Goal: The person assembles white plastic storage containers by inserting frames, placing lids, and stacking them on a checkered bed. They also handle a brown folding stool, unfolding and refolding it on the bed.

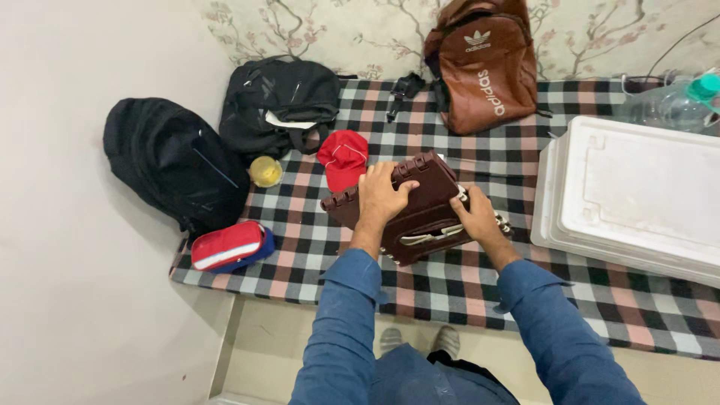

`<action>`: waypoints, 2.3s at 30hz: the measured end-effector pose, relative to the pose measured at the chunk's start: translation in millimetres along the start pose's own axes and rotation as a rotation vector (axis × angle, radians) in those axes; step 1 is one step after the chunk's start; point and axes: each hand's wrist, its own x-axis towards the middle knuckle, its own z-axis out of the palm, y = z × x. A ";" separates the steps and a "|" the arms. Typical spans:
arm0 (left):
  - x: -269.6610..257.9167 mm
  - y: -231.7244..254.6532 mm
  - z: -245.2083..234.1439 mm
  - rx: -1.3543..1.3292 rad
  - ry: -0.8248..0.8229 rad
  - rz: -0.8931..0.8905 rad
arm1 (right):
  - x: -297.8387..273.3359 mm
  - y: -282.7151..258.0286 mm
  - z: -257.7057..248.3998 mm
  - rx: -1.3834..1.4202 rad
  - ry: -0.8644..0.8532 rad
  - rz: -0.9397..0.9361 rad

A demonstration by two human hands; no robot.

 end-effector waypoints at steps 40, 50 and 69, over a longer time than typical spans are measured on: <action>-47.4 61.2 70.7 0.182 -0.186 0.507 | -65.7 -57.2 -126.0 -0.041 0.282 0.106; -53.3 65.7 61.4 0.132 -0.167 0.492 | -43.8 -105.3 -127.2 -0.715 0.093 -0.217; -28.9 75.0 67.6 0.200 -0.129 0.433 | -10.0 -85.9 -134.5 -0.654 0.006 -0.232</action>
